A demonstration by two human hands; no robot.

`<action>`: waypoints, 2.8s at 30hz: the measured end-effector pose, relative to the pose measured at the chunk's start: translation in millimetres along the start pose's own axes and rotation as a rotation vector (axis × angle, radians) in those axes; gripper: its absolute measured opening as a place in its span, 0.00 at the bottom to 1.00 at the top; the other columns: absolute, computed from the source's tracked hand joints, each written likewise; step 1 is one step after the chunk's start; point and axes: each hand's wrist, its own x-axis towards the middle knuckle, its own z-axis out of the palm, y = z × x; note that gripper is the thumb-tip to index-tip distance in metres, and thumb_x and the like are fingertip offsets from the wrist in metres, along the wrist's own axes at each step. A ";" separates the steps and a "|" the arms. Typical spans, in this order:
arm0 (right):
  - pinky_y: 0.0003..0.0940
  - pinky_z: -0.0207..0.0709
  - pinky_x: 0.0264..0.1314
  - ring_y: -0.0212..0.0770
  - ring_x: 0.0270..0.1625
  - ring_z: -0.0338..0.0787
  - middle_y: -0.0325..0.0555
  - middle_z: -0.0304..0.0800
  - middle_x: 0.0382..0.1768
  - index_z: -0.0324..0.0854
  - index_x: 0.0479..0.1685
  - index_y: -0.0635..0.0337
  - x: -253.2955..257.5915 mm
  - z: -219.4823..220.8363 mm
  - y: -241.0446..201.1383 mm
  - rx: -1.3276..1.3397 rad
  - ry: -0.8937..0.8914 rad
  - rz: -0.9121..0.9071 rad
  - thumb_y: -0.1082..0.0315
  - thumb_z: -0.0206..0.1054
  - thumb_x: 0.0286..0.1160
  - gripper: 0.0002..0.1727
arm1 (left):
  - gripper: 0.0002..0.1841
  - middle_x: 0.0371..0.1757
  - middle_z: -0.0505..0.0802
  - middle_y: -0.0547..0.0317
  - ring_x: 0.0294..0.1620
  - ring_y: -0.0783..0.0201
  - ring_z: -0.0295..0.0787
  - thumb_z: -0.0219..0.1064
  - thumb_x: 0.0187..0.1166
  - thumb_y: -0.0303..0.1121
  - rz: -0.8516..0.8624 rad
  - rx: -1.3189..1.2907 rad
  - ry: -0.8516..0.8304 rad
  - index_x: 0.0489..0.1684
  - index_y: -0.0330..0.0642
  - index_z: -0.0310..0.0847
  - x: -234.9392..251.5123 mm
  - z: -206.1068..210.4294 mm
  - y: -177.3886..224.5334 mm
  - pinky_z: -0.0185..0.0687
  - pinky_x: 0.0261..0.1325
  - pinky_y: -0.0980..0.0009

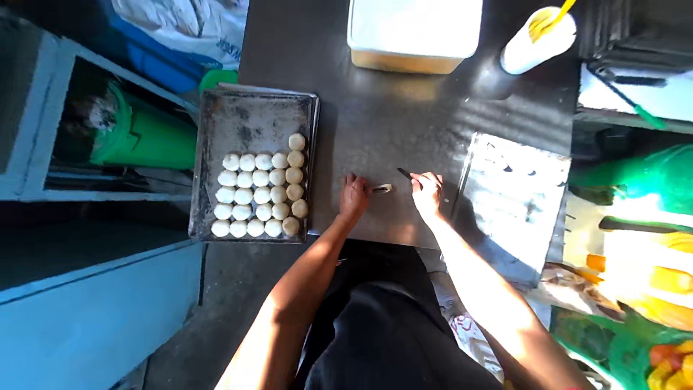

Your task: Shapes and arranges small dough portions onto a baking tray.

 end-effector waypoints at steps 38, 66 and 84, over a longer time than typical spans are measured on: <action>0.51 0.85 0.59 0.49 0.55 0.91 0.54 0.92 0.51 0.93 0.42 0.60 19.4 -141.0 210.9 0.152 0.116 0.374 0.71 0.71 0.71 0.06 | 0.10 0.56 0.89 0.44 0.65 0.47 0.83 0.63 0.84 0.31 0.618 0.162 -0.242 0.43 0.39 0.92 133.4 196.6 267.4 0.80 0.72 0.55; 0.38 0.84 0.73 0.37 0.66 0.90 0.42 0.94 0.60 0.92 0.53 0.55 -22.4 -30.4 -151.2 0.283 0.064 -0.346 0.68 0.64 0.83 0.11 | 0.26 0.78 0.82 0.55 0.77 0.57 0.79 0.61 0.87 0.40 0.278 -0.165 0.271 0.85 0.53 0.70 -76.0 -60.7 -24.9 0.81 0.76 0.54; 0.79 0.35 0.90 0.49 0.96 0.51 0.22 0.68 0.88 0.77 0.82 0.31 -52.4 17.1 -45.4 -0.237 -0.495 -0.371 0.80 0.53 0.72 0.39 | 0.40 0.98 0.42 0.50 0.99 0.51 0.28 0.42 0.89 0.59 0.397 0.396 -0.148 0.94 0.37 0.52 -71.8 63.5 -52.1 0.30 0.97 0.44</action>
